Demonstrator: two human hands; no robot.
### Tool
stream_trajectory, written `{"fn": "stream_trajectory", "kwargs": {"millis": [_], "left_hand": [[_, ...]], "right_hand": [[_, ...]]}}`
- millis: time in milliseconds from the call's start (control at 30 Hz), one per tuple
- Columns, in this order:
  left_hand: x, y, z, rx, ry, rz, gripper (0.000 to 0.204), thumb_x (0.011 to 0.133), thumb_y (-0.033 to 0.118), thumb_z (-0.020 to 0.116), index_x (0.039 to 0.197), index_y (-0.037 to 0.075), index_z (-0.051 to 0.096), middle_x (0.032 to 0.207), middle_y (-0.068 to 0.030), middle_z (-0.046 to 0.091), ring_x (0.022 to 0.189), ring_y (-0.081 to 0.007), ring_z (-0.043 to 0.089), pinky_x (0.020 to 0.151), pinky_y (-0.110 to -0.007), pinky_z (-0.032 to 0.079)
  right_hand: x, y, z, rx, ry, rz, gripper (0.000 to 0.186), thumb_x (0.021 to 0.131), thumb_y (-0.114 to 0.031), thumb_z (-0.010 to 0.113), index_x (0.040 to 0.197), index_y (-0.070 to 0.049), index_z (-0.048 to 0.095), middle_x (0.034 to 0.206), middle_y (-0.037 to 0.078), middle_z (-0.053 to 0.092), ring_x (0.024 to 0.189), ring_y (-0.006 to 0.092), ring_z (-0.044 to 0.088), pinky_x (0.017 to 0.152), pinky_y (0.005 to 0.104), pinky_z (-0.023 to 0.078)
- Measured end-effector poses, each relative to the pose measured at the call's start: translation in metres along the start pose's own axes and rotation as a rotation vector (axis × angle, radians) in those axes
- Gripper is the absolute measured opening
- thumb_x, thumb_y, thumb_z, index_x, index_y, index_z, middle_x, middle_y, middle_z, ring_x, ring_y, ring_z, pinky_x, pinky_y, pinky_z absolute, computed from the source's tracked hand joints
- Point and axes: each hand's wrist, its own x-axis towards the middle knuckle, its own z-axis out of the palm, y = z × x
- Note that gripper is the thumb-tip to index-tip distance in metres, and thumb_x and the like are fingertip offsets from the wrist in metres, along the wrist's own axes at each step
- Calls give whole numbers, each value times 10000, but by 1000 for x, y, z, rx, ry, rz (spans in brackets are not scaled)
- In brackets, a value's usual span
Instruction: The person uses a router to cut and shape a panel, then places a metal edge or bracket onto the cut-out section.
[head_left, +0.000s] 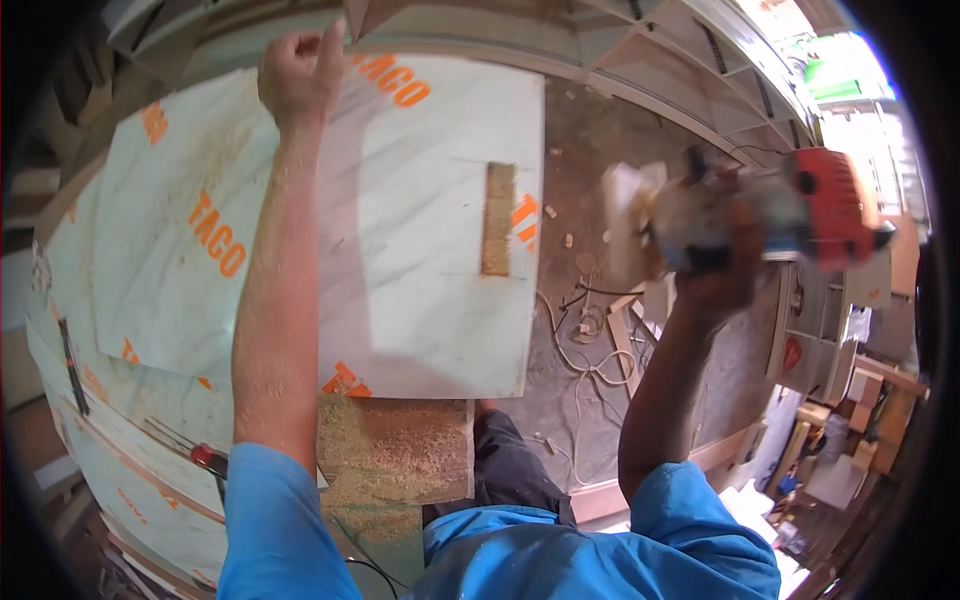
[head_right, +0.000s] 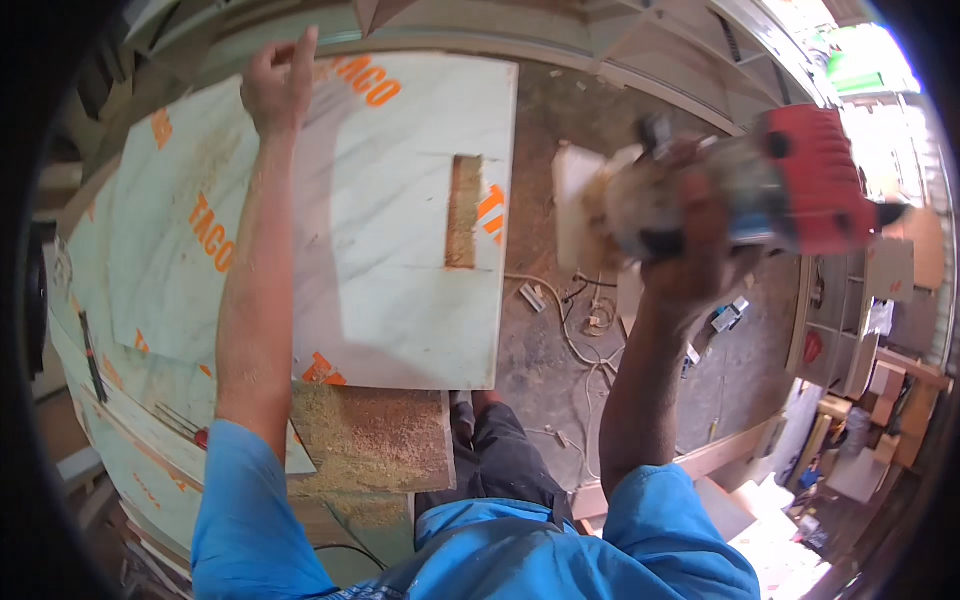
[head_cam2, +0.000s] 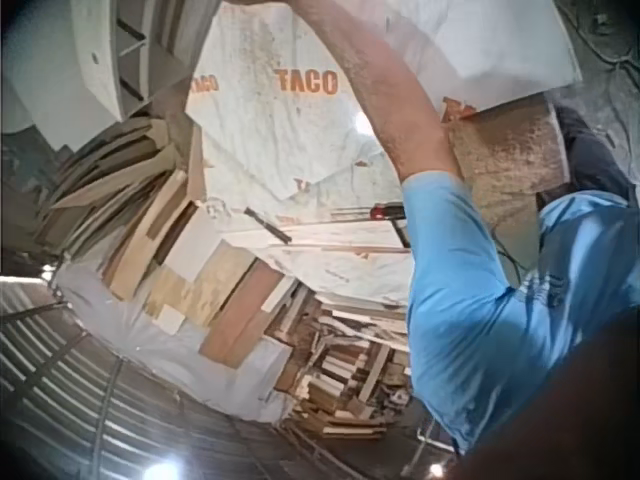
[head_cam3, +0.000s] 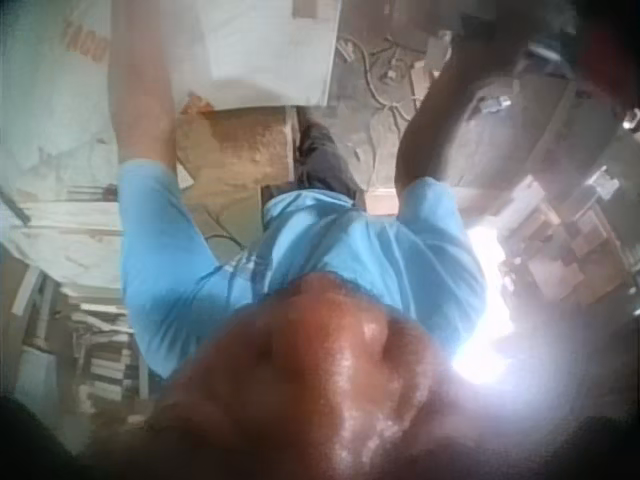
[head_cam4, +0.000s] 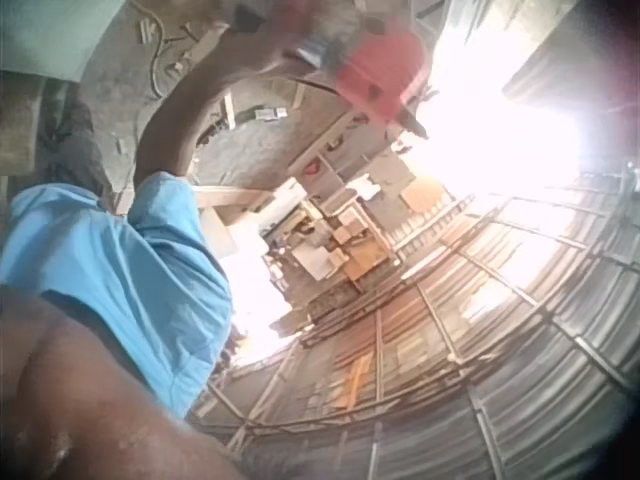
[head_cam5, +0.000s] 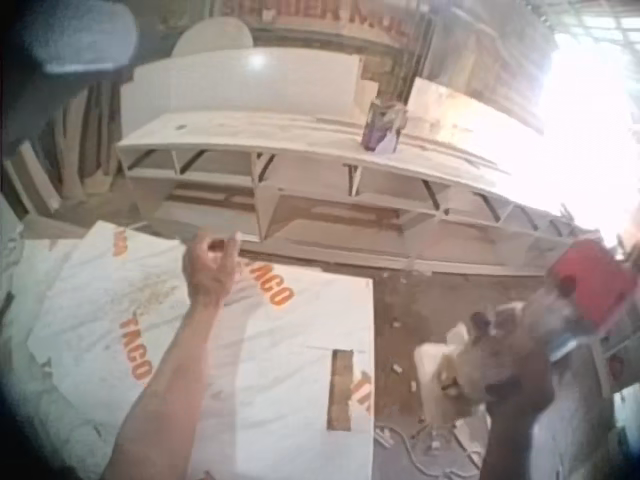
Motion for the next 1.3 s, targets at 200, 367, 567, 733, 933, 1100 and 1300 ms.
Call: {"fn": "stream_trajectory", "kwargs": {"millis": [200,367,567,733,933,1100,1300], "left_hand": [[-94,197,-29,-712,-568,75,176,953,161,738,1090,50,737,991,-19,729,890,-97,639,850,-273,506],[-153,293,-50,-668,-895,220,444,899,346,797,1240,76,713,1217,-90,647,1113,-219,600,996,-370,474],[-184,308,-44,-645,-1074,372,402,908,282,772,1241,64,713,1260,-125,643,1243,-299,555,1052,-423,459],[-200,315,-46,-590,-1073,396,399,880,360,788,1115,43,729,1205,-142,649,1203,-330,577,1019,-454,441],[-211,285,-48,-357,-881,372,646,879,507,759,1327,61,625,1393,-170,563,1330,-350,515,1110,-485,393],[-162,132,-87,217,-555,257,661,945,409,718,1450,42,501,1520,-209,456,1452,-404,374,1187,-514,314],[-171,52,-135,542,-723,231,674,1060,399,500,1589,24,316,1648,-199,303,1542,-373,236,1252,-483,179]], "right_hand": [[-59,-30,-52,-126,-85,615,479,708,-68,758,1162,14,629,1048,82,709,919,186,694,836,347,563],[-101,-33,-89,-109,-176,751,656,697,-118,839,1272,-25,539,1074,63,672,958,170,671,848,339,547],[-119,-34,-118,-90,-362,587,748,654,-118,823,1326,10,519,1119,73,673,1013,175,671,896,334,543],[-122,-46,-136,-19,-375,720,789,658,-154,828,1361,-13,499,1205,99,663,1073,187,667,940,346,530],[-156,-5,-147,-13,-339,923,702,656,-147,836,1286,-19,553,1115,63,673,1001,165,666,904,343,528],[-217,113,-147,28,138,1093,355,740,-152,791,1049,-73,634,855,-13,624,720,126,605,688,312,515],[-379,320,-168,8,516,1443,330,755,-214,848,990,-94,650,853,31,669,675,166,647,584,332,524]]}}
